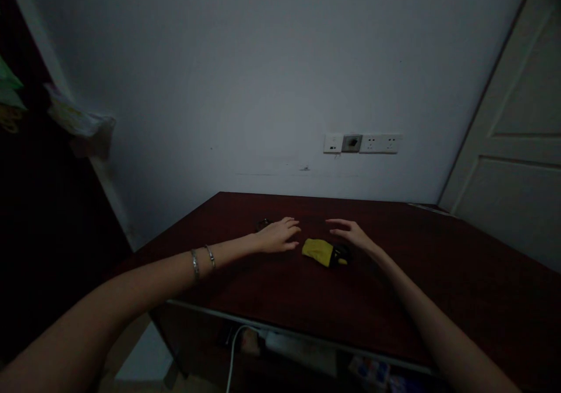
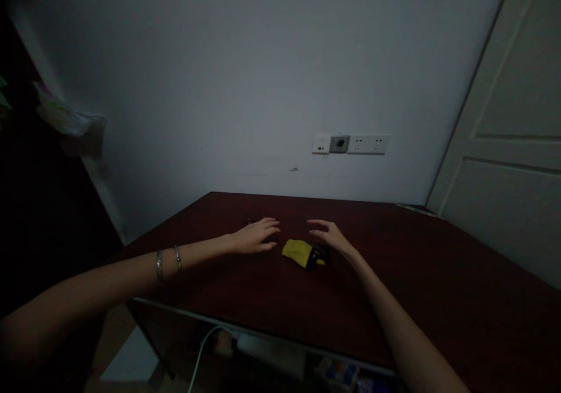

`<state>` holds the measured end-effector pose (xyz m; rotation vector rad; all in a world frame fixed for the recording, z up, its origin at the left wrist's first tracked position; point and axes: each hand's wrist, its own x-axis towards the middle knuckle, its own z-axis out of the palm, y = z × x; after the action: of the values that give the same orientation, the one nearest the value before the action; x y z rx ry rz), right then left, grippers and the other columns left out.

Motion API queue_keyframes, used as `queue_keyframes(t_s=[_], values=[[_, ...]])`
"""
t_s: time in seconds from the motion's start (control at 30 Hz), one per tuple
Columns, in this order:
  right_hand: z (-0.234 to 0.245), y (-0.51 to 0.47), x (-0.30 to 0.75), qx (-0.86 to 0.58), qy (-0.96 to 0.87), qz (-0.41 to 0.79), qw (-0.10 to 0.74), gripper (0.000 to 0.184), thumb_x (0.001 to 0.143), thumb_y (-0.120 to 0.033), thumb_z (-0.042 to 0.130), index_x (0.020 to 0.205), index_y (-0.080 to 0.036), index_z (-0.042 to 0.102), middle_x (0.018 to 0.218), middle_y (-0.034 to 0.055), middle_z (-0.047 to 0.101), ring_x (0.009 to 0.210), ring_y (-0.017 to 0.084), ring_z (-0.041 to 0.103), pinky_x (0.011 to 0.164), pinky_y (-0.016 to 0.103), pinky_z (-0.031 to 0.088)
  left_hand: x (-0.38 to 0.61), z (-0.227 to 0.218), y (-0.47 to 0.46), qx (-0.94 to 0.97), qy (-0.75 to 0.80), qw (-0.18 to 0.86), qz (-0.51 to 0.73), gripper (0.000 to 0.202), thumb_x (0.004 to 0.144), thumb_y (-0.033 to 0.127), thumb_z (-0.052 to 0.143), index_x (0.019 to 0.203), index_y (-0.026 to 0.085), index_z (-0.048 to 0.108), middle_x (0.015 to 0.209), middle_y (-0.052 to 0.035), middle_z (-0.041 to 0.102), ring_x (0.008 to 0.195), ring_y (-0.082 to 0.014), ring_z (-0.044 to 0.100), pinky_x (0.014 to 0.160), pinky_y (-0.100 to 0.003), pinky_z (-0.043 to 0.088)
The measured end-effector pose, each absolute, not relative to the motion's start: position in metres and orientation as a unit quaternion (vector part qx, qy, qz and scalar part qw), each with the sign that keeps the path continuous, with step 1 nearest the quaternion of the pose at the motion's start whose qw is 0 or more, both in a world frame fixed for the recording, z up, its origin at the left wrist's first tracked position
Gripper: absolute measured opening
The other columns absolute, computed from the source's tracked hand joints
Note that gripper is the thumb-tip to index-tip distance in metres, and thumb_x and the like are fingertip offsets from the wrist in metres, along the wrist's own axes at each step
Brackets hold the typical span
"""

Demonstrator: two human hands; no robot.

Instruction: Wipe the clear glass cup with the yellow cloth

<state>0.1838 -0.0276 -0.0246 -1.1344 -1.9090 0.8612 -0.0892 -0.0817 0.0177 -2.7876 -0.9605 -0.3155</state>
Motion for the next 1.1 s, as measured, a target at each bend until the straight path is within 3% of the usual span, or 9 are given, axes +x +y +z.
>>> queue_keyframes(t_s=[0.13, 0.3, 0.47, 0.83, 1.1], values=[[-0.027, -0.044, 0.208, -0.385, -0.735, 0.485, 0.275, 0.066, 0.061, -0.021, 0.062, 0.125, -0.02, 0.043, 0.129, 0.0105, 0.048, 0.115, 0.024, 0.047, 0.094, 0.037, 0.039, -0.042, 0.011, -0.095, -0.954, -0.292, 0.05, -0.036, 0.041, 0.081, 0.04, 0.045, 0.113, 0.015, 0.047, 0.111, -0.0114, 0.055, 0.104, -0.0228, 0.048, 0.081, -0.032, 0.044], [-0.031, -0.048, 0.211, -0.374, -0.767, 0.474, 0.216, 0.08, 0.057, -0.018, 0.064, 0.13, -0.019, 0.034, 0.126, 0.0115, 0.049, 0.111, 0.024, 0.049, 0.094, 0.038, 0.038, -0.02, 0.002, -0.092, -0.941, -0.337, 0.028, -0.002, 0.044, 0.078, 0.047, 0.046, 0.109, 0.015, 0.049, 0.105, -0.0129, 0.055, 0.096, -0.0256, 0.051, 0.069, -0.033, 0.045], [-0.037, -0.044, 0.209, -0.41, -0.786, 0.414, 0.208, 0.081, 0.055, -0.02, 0.067, 0.13, -0.017, 0.034, 0.115, 0.0104, 0.055, 0.1, 0.022, 0.055, 0.088, 0.036, 0.041, -0.013, -0.012, -0.087, -0.935, -0.352, 0.03, -0.032, 0.046, 0.073, 0.05, 0.053, 0.103, 0.015, 0.052, 0.103, -0.0143, 0.055, 0.096, -0.0276, 0.05, 0.069, -0.033, 0.044], [-0.041, -0.042, 0.208, -0.428, -0.8, 0.356, 0.221, 0.08, 0.055, -0.021, 0.068, 0.129, -0.016, 0.036, 0.106, 0.0098, 0.057, 0.094, 0.021, 0.056, 0.083, 0.035, 0.043, -0.007, -0.018, -0.085, -0.926, -0.368, 0.062, -0.057, 0.025, 0.077, 0.034, 0.049, 0.09, 0.015, 0.058, 0.09, -0.0131, 0.061, 0.085, -0.0252, 0.057, 0.073, -0.034, 0.044], [-0.036, -0.045, 0.206, -0.405, -0.783, 0.395, 0.258, 0.082, 0.058, -0.027, 0.07, 0.13, -0.015, 0.032, 0.092, 0.0053, 0.058, 0.085, 0.018, 0.057, 0.078, 0.033, 0.045, -0.026, -0.017, -0.091, -0.876, -0.421, -0.074, -0.222, 0.022, 0.083, 0.028, 0.039, 0.083, 0.016, 0.058, 0.079, -0.0063, 0.063, 0.072, -0.0161, 0.058, 0.069, -0.025, 0.043]])
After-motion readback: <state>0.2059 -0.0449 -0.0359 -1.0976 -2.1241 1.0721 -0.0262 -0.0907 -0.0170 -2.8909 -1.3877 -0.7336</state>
